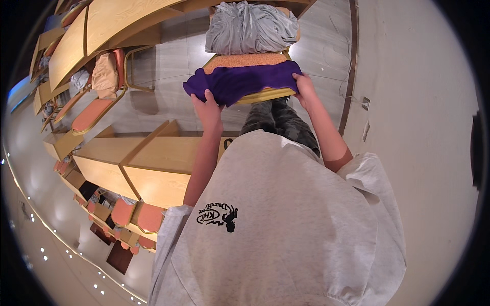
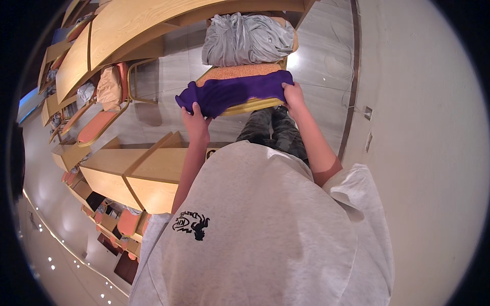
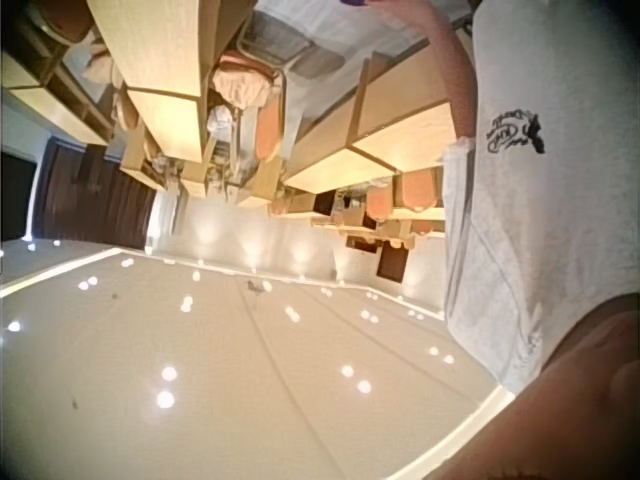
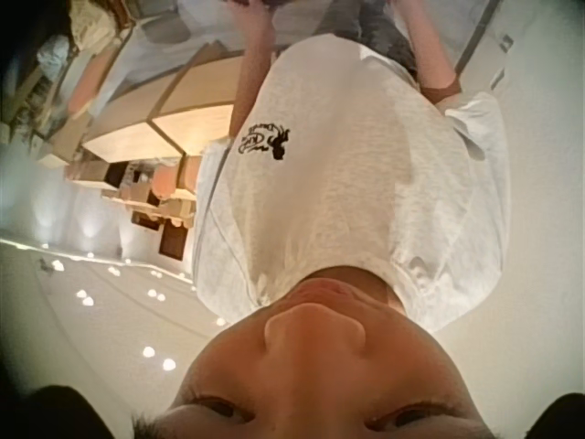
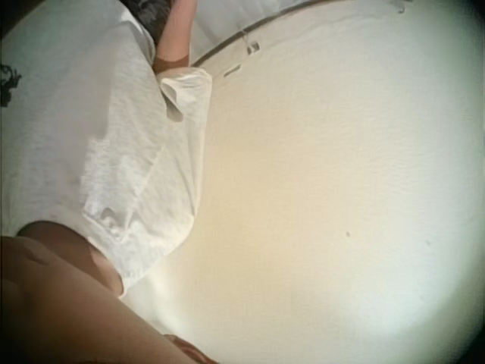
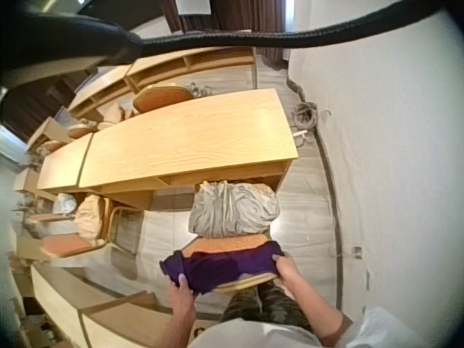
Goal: The person wipes a wooden table and the padded seat of a chair with a purple cloth, cleaning different sections of a seating area.
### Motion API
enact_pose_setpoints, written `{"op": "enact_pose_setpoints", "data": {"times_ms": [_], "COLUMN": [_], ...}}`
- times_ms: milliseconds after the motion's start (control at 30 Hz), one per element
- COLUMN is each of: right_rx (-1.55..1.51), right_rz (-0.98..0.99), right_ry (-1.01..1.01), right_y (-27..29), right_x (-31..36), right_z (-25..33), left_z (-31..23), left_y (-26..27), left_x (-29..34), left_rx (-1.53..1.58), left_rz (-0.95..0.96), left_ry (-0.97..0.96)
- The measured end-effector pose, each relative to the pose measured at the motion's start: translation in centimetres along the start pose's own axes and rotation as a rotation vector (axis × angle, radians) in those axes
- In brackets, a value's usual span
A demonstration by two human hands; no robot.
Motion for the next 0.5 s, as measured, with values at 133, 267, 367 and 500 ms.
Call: {"op": "enact_pose_setpoints", "data": {"times_ms": [133, 267, 367, 500], "right_rx": [0.286, 0.592, 0.547, 0.648], "right_rz": [-0.061, -0.284, -0.244, -0.158], "right_ry": [0.195, 0.564, 0.498, 0.293], "right_y": [1.0, 4.1, 6.2, 6.0], "right_x": [5.2, 9.6, 8.5, 4.9], "right_z": [-2.6, -4.8, -5.9, -7.5], "left_z": [0.3, 2.3, 3.0, 2.1], "left_y": [0.1, 1.8, 2.1, 2.1], "left_x": [0.1, -3.5, -5.8, -3.8], "left_rx": [0.088, 0.035, -0.024, 0.083], "left_rz": [0.034, 0.071, 0.082, 0.104], "left_ry": [-0.001, -0.014, -0.074, 0.040]}}
Point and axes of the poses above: each hand's wrist, its own x-axis away from the middle knuckle, its own y-axis out of the back of the hand, z = x × y, the point moved 1 cm from there along -x, towards the middle knuckle, and after that the axes turned 3 degrees about -y, right-handed, at the moved point
